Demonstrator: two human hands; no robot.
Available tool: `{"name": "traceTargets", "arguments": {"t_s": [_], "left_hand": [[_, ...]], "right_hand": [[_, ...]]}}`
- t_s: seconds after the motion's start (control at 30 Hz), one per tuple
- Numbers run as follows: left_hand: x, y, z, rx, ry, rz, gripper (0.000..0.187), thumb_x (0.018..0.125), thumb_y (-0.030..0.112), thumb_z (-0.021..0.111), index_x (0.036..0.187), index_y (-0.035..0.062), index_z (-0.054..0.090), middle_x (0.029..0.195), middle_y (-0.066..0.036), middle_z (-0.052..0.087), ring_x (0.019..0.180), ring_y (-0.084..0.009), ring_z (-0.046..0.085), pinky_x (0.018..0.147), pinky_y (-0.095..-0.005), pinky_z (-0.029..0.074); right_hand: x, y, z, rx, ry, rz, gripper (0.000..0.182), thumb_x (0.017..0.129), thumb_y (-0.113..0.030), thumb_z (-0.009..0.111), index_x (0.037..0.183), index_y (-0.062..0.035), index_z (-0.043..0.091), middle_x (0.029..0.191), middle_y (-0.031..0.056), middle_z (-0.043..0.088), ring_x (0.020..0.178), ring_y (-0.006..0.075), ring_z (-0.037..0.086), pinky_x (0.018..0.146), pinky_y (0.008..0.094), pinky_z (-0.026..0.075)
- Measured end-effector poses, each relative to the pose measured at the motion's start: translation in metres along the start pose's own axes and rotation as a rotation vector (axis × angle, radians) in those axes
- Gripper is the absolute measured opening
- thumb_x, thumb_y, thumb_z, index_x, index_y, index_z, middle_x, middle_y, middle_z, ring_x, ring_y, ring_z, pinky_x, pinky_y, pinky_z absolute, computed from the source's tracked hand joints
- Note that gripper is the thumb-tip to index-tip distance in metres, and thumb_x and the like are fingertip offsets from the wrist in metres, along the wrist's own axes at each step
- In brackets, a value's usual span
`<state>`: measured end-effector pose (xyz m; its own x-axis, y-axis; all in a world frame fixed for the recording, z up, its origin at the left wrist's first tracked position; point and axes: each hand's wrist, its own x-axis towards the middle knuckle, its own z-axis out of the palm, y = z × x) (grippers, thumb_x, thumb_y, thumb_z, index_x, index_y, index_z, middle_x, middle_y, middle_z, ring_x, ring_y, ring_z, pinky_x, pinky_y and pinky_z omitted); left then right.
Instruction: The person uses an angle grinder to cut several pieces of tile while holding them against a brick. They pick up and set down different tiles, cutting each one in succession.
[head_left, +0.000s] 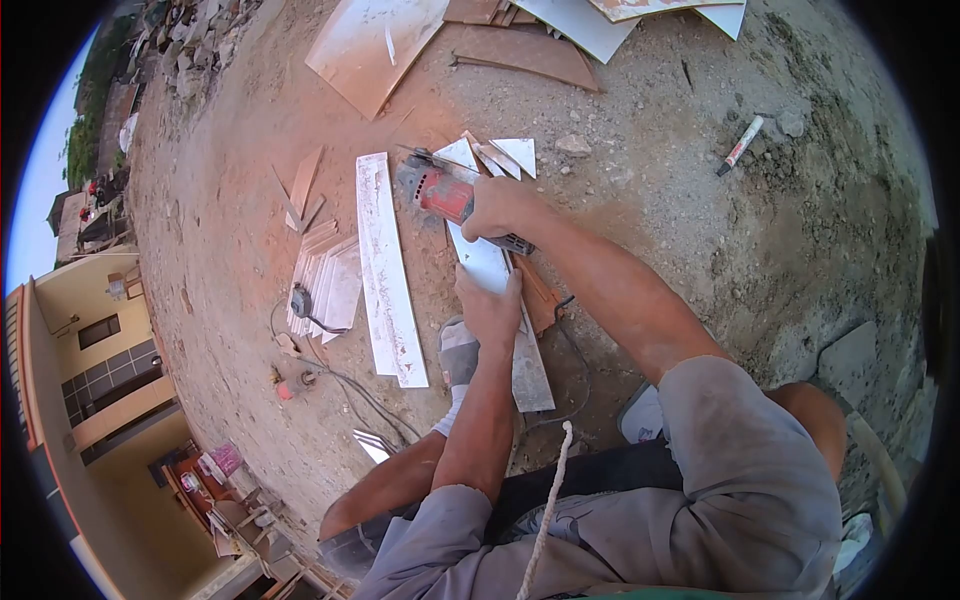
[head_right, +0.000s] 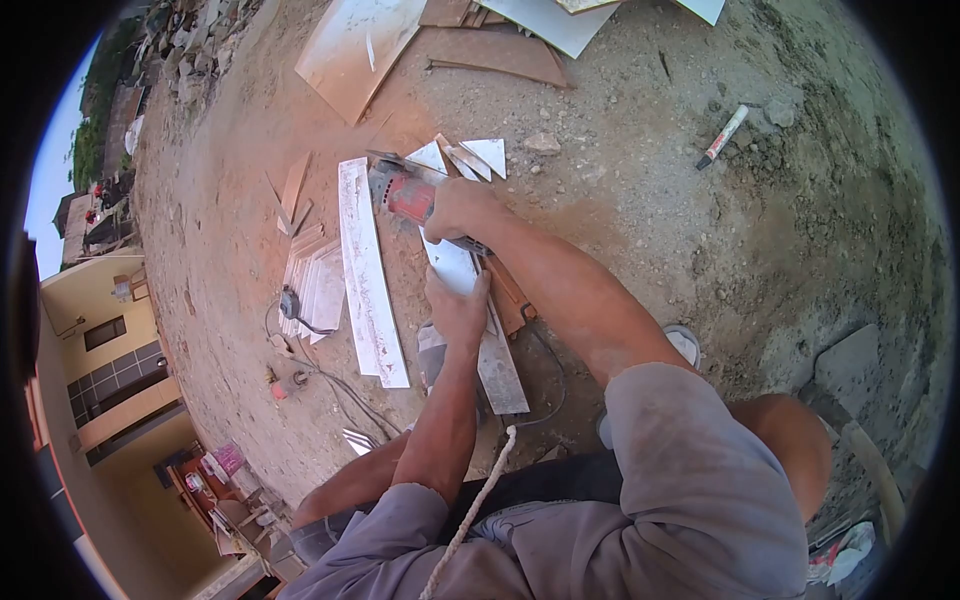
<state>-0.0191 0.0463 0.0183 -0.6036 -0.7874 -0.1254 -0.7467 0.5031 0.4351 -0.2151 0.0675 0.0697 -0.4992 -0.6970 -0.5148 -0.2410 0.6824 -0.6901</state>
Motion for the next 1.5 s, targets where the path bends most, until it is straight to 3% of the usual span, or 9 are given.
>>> {"name": "traceTargets", "arguments": {"t_s": [0.3, 0.73, 0.8, 1.0, 1.07, 1.5], "left_hand": [[-0.008, 0.001, -0.002, 0.06, -0.012, -0.04, 0.102, 0.077, 0.05, 0.078, 0.146, -0.0083, 0.032, 0.134, -0.029, 0.048, 0.124, -0.0432, 0.051, 0.1, -0.049, 0.044], [-0.009, 0.002, -0.003, 0.029, -0.01, -0.095, 0.101, 0.075, 0.05, 0.08, 0.145, -0.0072, 0.035, 0.135, -0.029, 0.05, 0.126, -0.0421, 0.05, 0.103, -0.0478, 0.043], [-0.012, 0.0, -0.002, 0.081, -0.004, -0.054, 0.101, 0.077, 0.049, 0.079, 0.147, -0.0041, 0.029, 0.134, -0.027, 0.048, 0.122, -0.0425, 0.053, 0.098, -0.0501, 0.046], [-0.017, -0.005, 0.0, 0.085, -0.006, -0.049, 0.101, 0.077, 0.05, 0.079, 0.147, -0.0053, 0.03, 0.134, -0.027, 0.048, 0.122, -0.0427, 0.053, 0.098, -0.0499, 0.046], [-0.018, -0.006, -0.001, 0.083, -0.012, -0.045, 0.101, 0.077, 0.05, 0.079, 0.146, -0.0055, 0.03, 0.134, -0.027, 0.048, 0.122, -0.0428, 0.053, 0.098, -0.05, 0.046], [-0.018, -0.005, -0.002, 0.109, -0.009, -0.023, 0.1, 0.078, 0.05, 0.077, 0.145, -0.0072, 0.03, 0.13, -0.028, 0.05, 0.117, -0.0441, 0.055, 0.095, -0.0507, 0.047]], "right_hand": [[-0.007, 0.003, -0.003, -0.003, -0.016, 0.006, 0.06, 0.061, -0.031, 0.078, 0.109, 0.0043, 0.07, 0.109, 0.0225, 0.072, 0.101, 0.0313, 0.071, 0.088, 0.0375, 0.057], [-0.011, 0.012, 0.001, -0.001, 0.017, 0.002, 0.06, 0.059, -0.031, 0.079, 0.107, 0.0041, 0.071, 0.108, 0.0223, 0.072, 0.1, 0.0313, 0.071, 0.087, 0.0375, 0.057], [-0.011, 0.013, 0.002, 0.006, 0.015, 0.002, 0.06, 0.059, -0.031, 0.079, 0.107, 0.004, 0.071, 0.108, 0.0223, 0.072, 0.1, 0.0314, 0.071, 0.087, 0.0375, 0.057], [-0.013, 0.015, 0.0, -0.01, 0.009, 0.007, 0.065, 0.059, -0.032, 0.079, 0.112, 0.0045, 0.067, 0.111, 0.0222, 0.071, 0.102, 0.0319, 0.071, 0.088, 0.0375, 0.057], [-0.013, 0.018, -0.001, -0.003, -0.047, -0.026, 0.074, 0.06, -0.036, 0.078, 0.116, 0.007, 0.06, 0.113, 0.0268, 0.068, 0.106, 0.037, 0.067, 0.091, 0.0402, 0.054], [-0.015, 0.026, 0.004, -0.02, -0.018, -0.03, 0.077, 0.059, -0.038, 0.078, 0.116, 0.0086, 0.059, 0.111, 0.0284, 0.067, 0.104, 0.0376, 0.068, 0.089, 0.0394, 0.055]]}}
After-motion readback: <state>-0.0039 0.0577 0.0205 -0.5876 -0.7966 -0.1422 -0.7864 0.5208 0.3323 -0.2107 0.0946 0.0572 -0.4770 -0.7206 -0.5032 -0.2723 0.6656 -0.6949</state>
